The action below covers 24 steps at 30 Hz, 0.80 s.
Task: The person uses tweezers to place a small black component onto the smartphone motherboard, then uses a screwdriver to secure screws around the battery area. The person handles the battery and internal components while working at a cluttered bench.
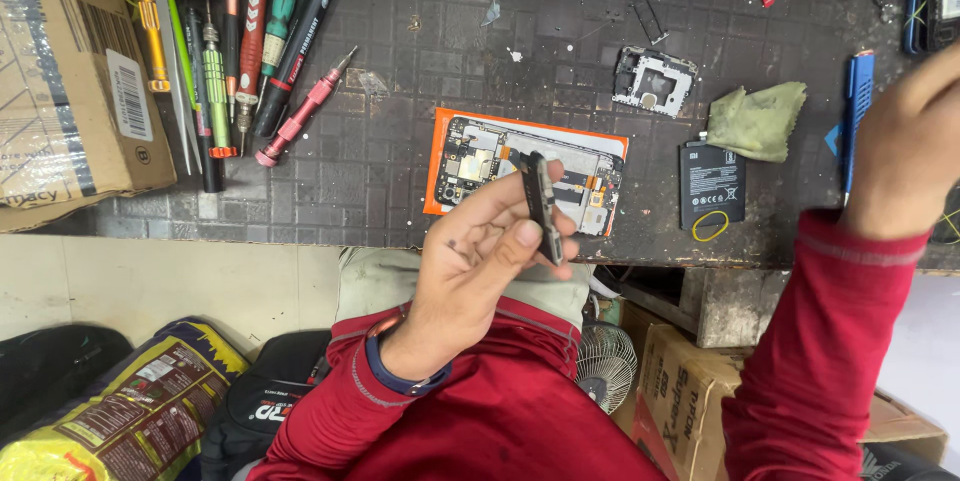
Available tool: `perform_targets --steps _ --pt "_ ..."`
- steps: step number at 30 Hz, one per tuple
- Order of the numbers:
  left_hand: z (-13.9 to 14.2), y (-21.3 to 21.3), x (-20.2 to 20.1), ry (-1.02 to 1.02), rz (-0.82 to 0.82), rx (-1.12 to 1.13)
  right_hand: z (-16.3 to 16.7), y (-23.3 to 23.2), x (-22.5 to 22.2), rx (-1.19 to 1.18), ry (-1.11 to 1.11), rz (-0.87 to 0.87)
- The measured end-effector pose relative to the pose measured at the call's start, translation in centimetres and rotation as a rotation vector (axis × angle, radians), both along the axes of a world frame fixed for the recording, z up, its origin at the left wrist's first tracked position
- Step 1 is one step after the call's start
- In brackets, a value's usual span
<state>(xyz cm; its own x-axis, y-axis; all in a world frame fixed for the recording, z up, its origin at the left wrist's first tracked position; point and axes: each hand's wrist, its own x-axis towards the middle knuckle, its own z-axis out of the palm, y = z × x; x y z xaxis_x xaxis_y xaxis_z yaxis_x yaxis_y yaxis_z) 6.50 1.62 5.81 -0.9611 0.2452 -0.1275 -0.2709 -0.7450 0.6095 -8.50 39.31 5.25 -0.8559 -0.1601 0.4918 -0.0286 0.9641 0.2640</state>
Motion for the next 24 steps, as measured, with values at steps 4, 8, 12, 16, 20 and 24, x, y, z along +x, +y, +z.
perform_targets --steps 4,8,12,16,20,24 --pt "0.0 0.0 0.0 -0.002 -0.031 0.016 2.2 -4.7 5.8 -0.14 -0.035 0.246" --pt "0.3 0.5 0.0 0.031 -0.018 -0.046 5.2 -9.7 11.1 -0.196 -0.284 0.559" --pt "0.9 1.3 0.4 0.106 0.133 -0.248 6.7 -12.3 12.4 -0.43 -0.645 0.67" --pt "1.7 1.1 1.0 0.177 0.208 -0.51 7.1 -12.5 11.4 -0.384 -0.66 0.53" --pt "2.4 0.7 0.7 0.203 0.224 -0.552 8.3 -12.3 12.4 -0.485 -0.459 0.199" --pt "3.1 0.5 0.6 0.128 0.175 -0.593 7.6 -13.5 12.8 -0.556 -0.609 0.714"
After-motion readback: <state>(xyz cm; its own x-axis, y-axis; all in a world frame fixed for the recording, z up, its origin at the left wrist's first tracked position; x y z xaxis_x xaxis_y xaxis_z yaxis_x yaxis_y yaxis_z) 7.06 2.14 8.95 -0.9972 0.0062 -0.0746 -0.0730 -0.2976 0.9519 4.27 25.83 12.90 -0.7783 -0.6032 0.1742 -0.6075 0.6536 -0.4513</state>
